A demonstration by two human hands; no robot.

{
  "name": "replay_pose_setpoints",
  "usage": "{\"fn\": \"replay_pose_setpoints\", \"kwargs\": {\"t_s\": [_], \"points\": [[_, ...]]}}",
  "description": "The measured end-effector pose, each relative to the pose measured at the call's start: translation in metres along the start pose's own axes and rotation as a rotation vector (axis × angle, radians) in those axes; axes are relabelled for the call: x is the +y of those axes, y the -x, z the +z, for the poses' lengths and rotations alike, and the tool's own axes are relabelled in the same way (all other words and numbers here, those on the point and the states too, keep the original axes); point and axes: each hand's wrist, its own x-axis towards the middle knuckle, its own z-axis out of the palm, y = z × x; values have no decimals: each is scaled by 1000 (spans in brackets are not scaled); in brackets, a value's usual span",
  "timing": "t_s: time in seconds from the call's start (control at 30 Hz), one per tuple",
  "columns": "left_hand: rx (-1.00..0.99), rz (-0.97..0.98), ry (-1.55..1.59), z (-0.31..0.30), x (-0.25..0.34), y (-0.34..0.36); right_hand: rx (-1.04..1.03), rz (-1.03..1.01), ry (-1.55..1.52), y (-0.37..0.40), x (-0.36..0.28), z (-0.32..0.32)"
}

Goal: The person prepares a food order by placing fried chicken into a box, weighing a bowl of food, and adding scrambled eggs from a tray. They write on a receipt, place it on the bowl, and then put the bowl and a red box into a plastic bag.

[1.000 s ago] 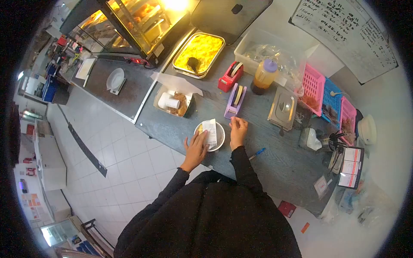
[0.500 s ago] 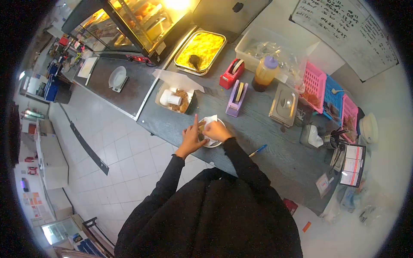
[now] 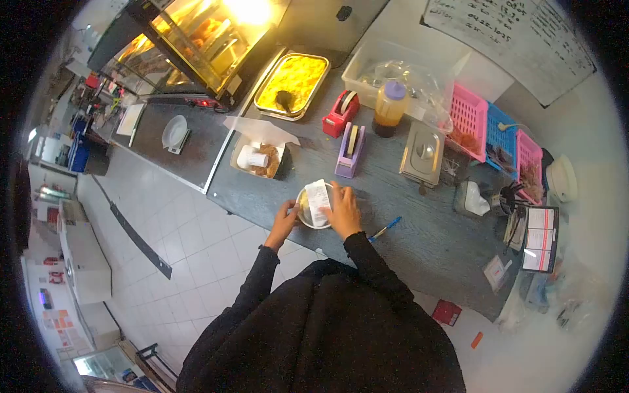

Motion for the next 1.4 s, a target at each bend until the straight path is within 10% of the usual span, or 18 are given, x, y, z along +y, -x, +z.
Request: {"fn": "replay_pose_setpoints", "kwargs": {"t_s": [0.2, 0.5, 0.73, 0.83, 0.97, 1.03, 1.13, 1.4], "points": [[-359, -223, 105, 15, 9, 30, -103, -84, 453, 21, -13, -23], [466, 94, 55, -40, 11, -39, -15, -91, 248, 44, -10, -66], [834, 373, -957, -130, 17, -128, 252, 298, 274, 131, 64, -159], [606, 111, -1015, -132, 42, -132, 287, 554, 423, 157, 115, -175], [578, 536, -1057, -147, 40, -134, 425, 559, 646, 153, 103, -186], [367, 458, -583, -146, 79, -123, 553, 459, 687, 130, 75, -179], [164, 310, 91, -137, 159, -90, 600, 223, 228, 56, 4, -146], [9, 511, 201, -177, 278, -71, 207, -187, -353, -146, -202, -58]]}}
